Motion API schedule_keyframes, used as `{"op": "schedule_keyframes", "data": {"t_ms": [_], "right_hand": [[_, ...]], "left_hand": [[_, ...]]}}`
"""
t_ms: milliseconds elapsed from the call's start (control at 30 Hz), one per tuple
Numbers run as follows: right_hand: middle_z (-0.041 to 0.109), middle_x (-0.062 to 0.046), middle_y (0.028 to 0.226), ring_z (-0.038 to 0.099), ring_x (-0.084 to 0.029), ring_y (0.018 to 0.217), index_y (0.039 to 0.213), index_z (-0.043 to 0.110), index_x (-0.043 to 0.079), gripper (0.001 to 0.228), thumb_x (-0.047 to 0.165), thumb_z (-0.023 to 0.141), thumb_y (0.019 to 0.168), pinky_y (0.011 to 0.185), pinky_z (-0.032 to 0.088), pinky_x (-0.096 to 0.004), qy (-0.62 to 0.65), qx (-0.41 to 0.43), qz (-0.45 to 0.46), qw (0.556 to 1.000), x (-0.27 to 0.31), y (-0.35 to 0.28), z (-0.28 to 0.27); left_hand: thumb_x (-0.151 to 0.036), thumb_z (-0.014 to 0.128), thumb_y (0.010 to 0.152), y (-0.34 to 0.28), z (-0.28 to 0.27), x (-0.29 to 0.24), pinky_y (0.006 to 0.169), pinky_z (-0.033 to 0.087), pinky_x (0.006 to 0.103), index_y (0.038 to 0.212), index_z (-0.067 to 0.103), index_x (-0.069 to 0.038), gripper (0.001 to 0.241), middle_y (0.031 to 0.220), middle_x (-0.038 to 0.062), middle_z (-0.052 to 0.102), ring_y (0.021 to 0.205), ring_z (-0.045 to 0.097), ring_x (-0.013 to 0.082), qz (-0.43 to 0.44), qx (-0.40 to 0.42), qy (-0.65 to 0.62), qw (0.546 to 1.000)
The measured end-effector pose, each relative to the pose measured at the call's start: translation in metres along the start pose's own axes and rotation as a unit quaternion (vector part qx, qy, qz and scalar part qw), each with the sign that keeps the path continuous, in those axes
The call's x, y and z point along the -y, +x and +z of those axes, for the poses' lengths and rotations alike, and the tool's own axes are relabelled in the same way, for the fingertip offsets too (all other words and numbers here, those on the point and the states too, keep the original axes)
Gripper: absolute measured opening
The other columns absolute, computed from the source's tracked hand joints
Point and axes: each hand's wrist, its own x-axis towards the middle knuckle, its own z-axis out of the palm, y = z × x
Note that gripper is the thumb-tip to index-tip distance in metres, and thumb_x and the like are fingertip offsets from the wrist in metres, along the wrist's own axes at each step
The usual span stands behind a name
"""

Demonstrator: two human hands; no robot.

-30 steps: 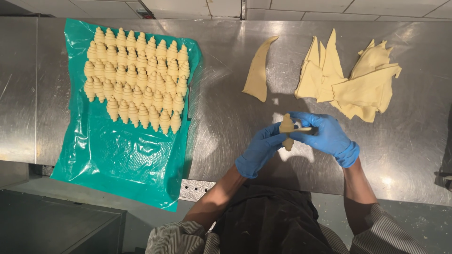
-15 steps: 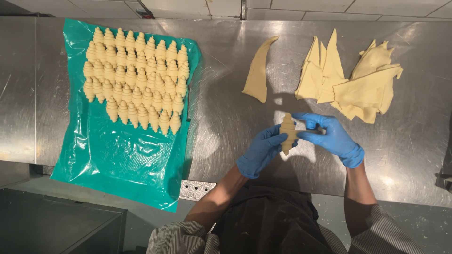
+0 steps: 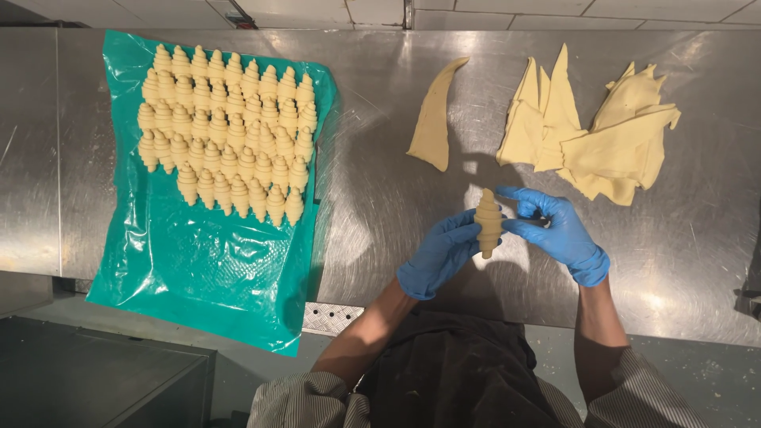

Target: Rolling triangular pieces of dough into croissant shapes on a metal workbench.

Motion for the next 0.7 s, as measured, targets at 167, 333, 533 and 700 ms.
{"op": "schedule_keyframes", "data": {"t_ms": [167, 333, 533, 700], "right_hand": [[0.064, 0.003, 0.096, 0.05, -0.007, 0.099, 0.095, 0.064, 0.004, 0.017, 0.002, 0.078, 0.087, 0.077, 0.049, -0.025, 0.034, -0.007, -0.083, 0.996, 0.011, 0.001, 0.003], [0.051, 0.002, 0.085, 0.054, -0.01, 0.083, 0.135, 0.067, 0.01, 0.052, 0.0, 0.076, 0.085, 0.081, 0.051, -0.028, 0.043, -0.036, -0.004, 0.998, 0.008, 0.001, 0.004], [0.051, 0.004, 0.091, 0.059, -0.009, 0.116, 0.109, 0.061, 0.007, 0.023, -0.004, 0.071, 0.092, 0.116, 0.045, -0.031, 0.058, -0.037, -0.186, 0.98, 0.011, 0.0, 0.011], [0.058, 0.003, 0.096, 0.055, -0.008, 0.092, 0.147, 0.057, 0.002, 0.058, -0.007, 0.067, 0.09, 0.094, 0.048, -0.027, 0.099, -0.06, -0.07, 0.991, 0.001, -0.001, 0.009]], "left_hand": [[-0.012, 0.057, 0.107, 0.003, 0.007, 0.002, 0.108, 0.052, 0.0382, 0.152, 0.044, 0.006, 0.05, 0.142, 0.013, 0.059, 0.12, 0.063, 0.0242, 0.007, 0.002, 0.002, 1.0], [-0.013, 0.057, 0.106, 0.003, 0.005, 0.003, 0.11, 0.052, 0.0388, 0.15, 0.044, 0.004, 0.049, 0.138, 0.018, 0.059, 0.123, 0.064, 0.0257, 0.007, -0.005, -0.003, 1.0], [-0.012, 0.056, 0.111, 0.004, 0.001, 0.008, 0.11, 0.05, 0.0405, 0.155, 0.043, 0.007, 0.05, 0.138, 0.02, 0.059, 0.121, 0.062, 0.0279, 0.014, 0.003, 0.025, 1.0], [-0.011, 0.055, 0.107, 0.0, 0.009, -0.002, 0.116, 0.049, 0.04, 0.154, 0.039, 0.006, 0.052, 0.145, 0.021, 0.057, 0.13, 0.061, 0.0282, 0.019, 0.039, -0.084, 0.996]]}}
